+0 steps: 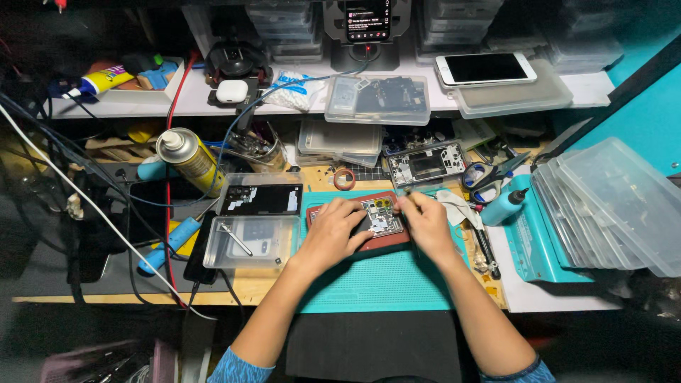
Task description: The person works on a disassembled smartphone motherboard clamped in a red holder on a repair bench. They use a pen-shaped tool, likely a soldering iron, on the board, reposition small components with their fingers, and hold the board steady while applying the tool to different spots.
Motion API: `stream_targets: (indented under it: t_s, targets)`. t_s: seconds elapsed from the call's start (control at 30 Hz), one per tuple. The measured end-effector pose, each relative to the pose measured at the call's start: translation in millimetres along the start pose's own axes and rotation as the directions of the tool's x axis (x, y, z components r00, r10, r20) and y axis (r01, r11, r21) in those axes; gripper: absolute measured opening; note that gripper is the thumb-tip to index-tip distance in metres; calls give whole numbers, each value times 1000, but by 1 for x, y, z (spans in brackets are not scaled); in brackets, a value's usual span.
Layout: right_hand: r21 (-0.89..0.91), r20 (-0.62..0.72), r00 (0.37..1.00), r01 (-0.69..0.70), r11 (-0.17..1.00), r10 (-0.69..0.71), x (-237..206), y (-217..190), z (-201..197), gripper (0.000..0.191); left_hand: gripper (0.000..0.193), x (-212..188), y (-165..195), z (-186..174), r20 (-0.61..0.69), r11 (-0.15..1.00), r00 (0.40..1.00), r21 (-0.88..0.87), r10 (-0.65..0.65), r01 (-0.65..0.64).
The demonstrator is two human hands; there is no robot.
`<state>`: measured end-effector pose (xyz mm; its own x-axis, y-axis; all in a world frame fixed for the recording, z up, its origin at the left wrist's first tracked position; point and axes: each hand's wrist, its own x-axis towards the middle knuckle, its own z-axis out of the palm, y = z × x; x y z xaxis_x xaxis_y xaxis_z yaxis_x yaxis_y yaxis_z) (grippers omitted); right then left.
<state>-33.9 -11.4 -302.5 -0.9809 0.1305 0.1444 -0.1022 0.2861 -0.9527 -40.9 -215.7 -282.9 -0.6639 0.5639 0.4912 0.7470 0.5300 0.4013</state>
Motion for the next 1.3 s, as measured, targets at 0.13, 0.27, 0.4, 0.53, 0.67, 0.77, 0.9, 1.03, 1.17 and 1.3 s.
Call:
stream_targets:
  t_s: [0.13, 0.27, 0.4, 0.53, 0.67, 0.77, 0.9, 1.03, 1.17, 1.3]
  targets:
    - [-353, 94, 982, 188, 917, -166, -10, 2, -1, 27, 44, -7, -7, 1, 8, 999, 999, 6, -40, 40]
    - [-404, 140, 985, 150, 902, -101, -14, 7, -1, 30, 46, -14, -15, 0, 27, 998, 998, 5, -55, 55]
    - [-418, 160, 983, 151, 896, -91, -15, 15, -1, 33, 46, -17, -19, 1, 33, 998, 998, -15, -57, 57]
    - [-386, 180, 981, 134, 913, -67, -16, 21, -2, 36, 44, -18, -21, 1, 15, 996, 997, -44, -82, 83]
    - [-367, 204, 969, 208, 907, -140, -17, 25, -4, 34, 43, -18, -22, 2, 10, 996, 997, -52, -79, 79]
    - [-369, 226, 960, 241, 897, -165, -15, 27, -5, 30, 42, -17, -23, 3, 6, 997, 998, -41, -70, 70]
    - [-346, 224, 950, 286, 894, -218, -16, 28, -4, 25, 40, -17, -23, 3, 15, 996, 997, -47, -80, 81]
    - [-326, 218, 957, 257, 910, -192, -17, 27, -3, 21, 38, -18, -24, 2, 6, 996, 997, -41, -82, 82]
    - [-332, 227, 940, 321, 887, -256, -17, 27, -2, 21, 38, -19, -24, 3, -3, 997, 997, -29, -71, 71]
    - [-374, 239, 921, 381, 846, -309, -19, 30, -2, 22, 42, -19, -23, 7, -8, 999, 999, 10, -46, 46]
